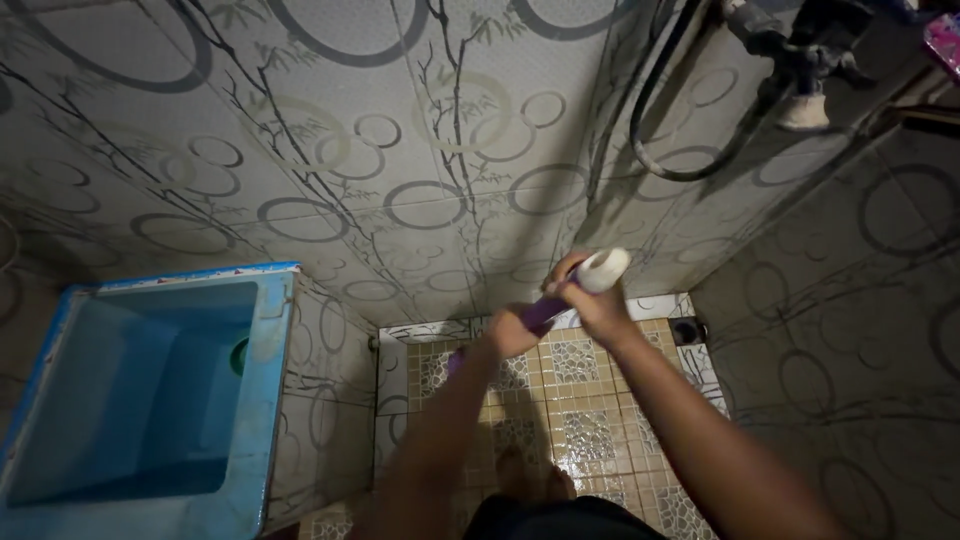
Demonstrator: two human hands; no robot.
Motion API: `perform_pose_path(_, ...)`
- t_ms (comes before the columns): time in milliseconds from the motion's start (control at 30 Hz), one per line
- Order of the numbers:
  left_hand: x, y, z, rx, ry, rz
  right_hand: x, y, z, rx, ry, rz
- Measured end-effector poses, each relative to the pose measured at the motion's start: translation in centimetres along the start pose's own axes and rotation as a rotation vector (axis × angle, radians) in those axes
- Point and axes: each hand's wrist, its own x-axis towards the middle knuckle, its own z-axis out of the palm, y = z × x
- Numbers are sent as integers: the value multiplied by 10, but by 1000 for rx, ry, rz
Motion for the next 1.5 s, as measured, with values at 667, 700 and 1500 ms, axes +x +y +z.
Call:
perform_pose_path(667,21,-7,33,-70,91,-43,2,-28,-16,-373,15,119)
perform_pose_path(700,25,10,40,-53,114,-6,3,-40,-18,-379,23,107)
perform_pose_path(1500,22,64,27,136,-183,202,-8,-33,-20,-289,129,12)
